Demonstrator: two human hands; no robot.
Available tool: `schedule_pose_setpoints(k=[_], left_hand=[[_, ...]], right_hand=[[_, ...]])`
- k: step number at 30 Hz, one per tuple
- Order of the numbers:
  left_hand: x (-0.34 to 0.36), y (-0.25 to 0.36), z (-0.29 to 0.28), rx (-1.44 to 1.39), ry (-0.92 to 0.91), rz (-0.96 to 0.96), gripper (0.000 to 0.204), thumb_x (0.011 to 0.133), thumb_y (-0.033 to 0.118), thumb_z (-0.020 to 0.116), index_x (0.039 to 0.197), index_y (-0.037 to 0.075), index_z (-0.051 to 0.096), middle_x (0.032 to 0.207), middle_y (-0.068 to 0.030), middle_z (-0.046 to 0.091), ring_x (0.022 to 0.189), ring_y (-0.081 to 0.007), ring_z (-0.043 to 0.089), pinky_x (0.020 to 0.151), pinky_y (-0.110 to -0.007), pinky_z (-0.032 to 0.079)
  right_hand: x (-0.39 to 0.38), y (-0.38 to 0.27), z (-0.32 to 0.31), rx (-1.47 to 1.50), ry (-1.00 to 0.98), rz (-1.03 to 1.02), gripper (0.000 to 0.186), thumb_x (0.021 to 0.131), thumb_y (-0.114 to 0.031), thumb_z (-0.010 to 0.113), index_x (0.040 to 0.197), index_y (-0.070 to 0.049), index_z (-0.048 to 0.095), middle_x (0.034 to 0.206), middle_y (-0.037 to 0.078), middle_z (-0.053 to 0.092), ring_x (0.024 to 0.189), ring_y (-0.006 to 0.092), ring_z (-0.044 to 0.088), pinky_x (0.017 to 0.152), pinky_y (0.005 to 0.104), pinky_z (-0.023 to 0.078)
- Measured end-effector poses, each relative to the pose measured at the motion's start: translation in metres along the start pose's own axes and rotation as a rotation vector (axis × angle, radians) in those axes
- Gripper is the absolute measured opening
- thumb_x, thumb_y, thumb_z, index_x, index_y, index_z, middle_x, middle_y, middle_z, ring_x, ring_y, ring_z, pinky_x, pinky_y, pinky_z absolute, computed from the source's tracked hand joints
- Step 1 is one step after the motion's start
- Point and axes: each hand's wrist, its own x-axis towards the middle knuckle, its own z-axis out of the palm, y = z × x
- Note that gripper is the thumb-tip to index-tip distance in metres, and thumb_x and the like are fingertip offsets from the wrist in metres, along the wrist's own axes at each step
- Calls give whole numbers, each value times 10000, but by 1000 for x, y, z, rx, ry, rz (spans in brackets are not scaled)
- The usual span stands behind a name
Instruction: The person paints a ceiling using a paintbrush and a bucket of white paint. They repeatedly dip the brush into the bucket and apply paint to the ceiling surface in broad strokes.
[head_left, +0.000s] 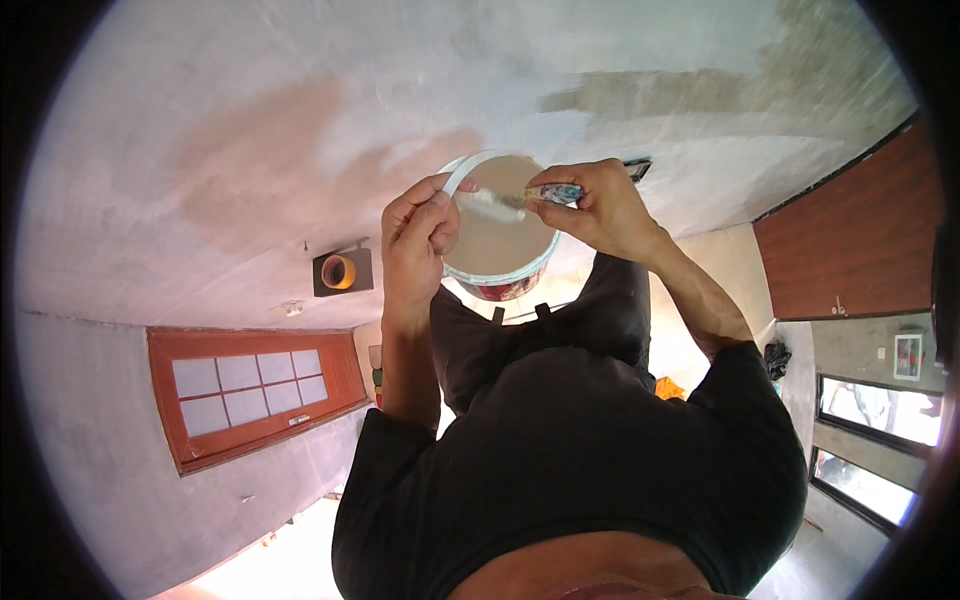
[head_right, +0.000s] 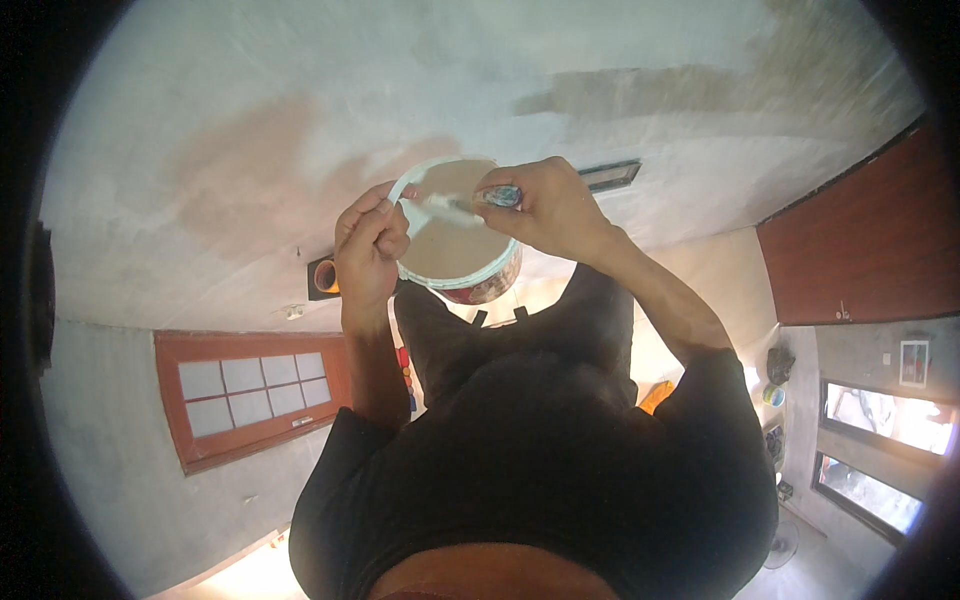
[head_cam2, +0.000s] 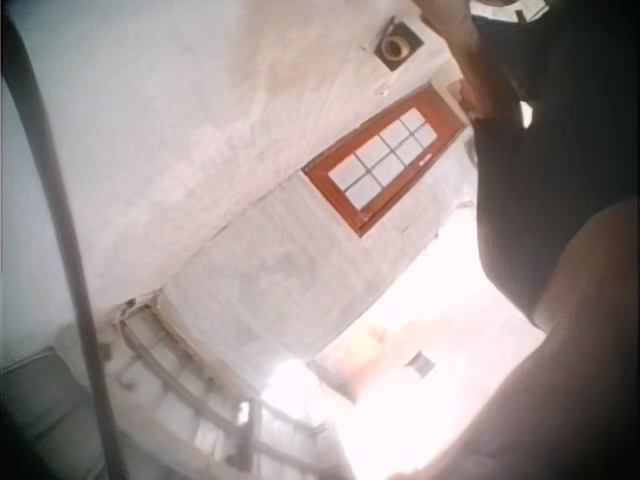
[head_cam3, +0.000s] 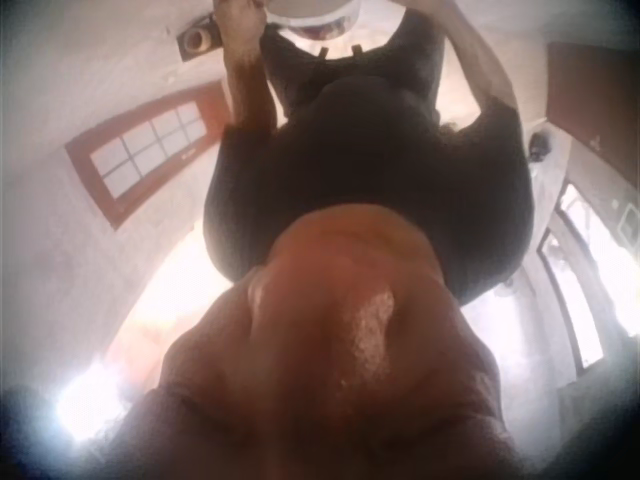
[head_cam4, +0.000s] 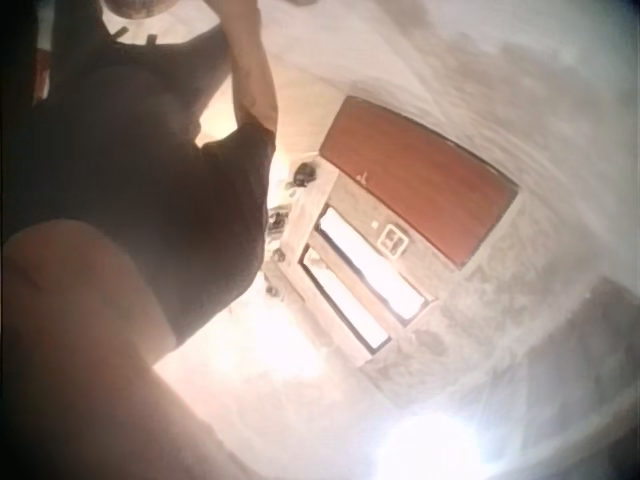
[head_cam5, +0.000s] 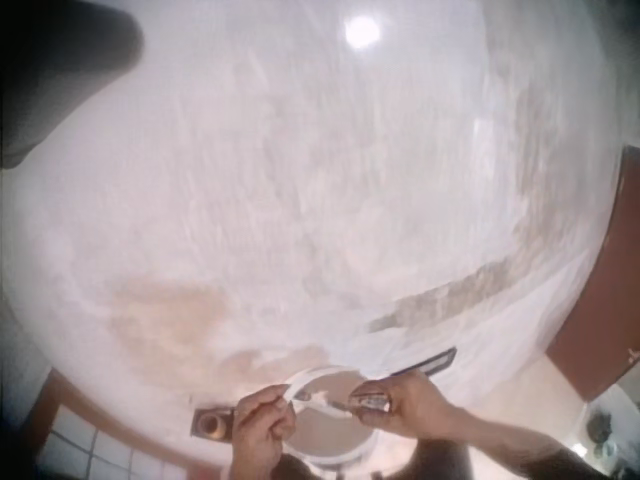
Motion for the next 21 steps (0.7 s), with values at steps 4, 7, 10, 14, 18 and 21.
schedule_pose_setpoints(k=[4, 7, 10, 14, 18, 21], left_hand=[[-2, 2, 2, 11, 15, -13, 288, 925, 98, 433, 1053, -58, 639, 569, 62, 340, 498, -20, 249, 467, -211, 181], [-1, 2, 0, 4, 5, -6, 285, 922, 94, 435, 1052, -59, 638, 570, 62, 344, 499, -20, 253, 468, -209, 184], [1, 0, 2, -3, 3, 11, 284, 921, 83, 433, 1059, -62, 636, 573, 59, 347, 502, -20, 259, 469, -208, 187], [4, -2, 2, -27, 11, -9, 287, 924, 81, 432, 1072, -68, 627, 582, 53, 352, 505, -22, 267, 468, -205, 190], [4, -3, 0, -59, 11, -33, 303, 926, 93, 425, 1090, -88, 604, 600, 51, 353, 504, -25, 259, 465, -201, 180], [4, 0, 0, -33, 3, -58, 320, 915, 110, 427, 1091, -100, 592, 601, 54, 346, 504, -25, 254, 464, -199, 173]], right_hand=[[-5, 3, 7, -283, 152, -210, 212, 780, -219, 697, 920, -61, 703, 745, 143, 677, 627, 303, 655, 586, 367, 516], [-8, 1, 4, -310, 160, -225, 214, 774, -218, 706, 919, -62, 700, 741, 135, 678, 624, 298, 655, 585, 372, 516], [-9, -4, -3, -125, 96, -100, 223, 774, -206, 710, 928, -44, 705, 746, 143, 682, 607, 266, 657, 583, 333, 508], [-6, -8, -7, 364, -134, 178, 195, 804, -92, 704, 947, 40, 686, 745, 110, 680, 621, 147, 655, 578, 257, 494], [-4, 2, -4, 556, -154, 211, 173, 830, -49, 695, 948, 75, 674, 755, 99, 679, 636, 124, 655, 579, 238, 496], [-4, 10, -2, 427, -71, 175, 179, 832, -64, 698, 959, 59, 677, 766, 96, 687, 652, 129, 663, 580, 253, 504]])
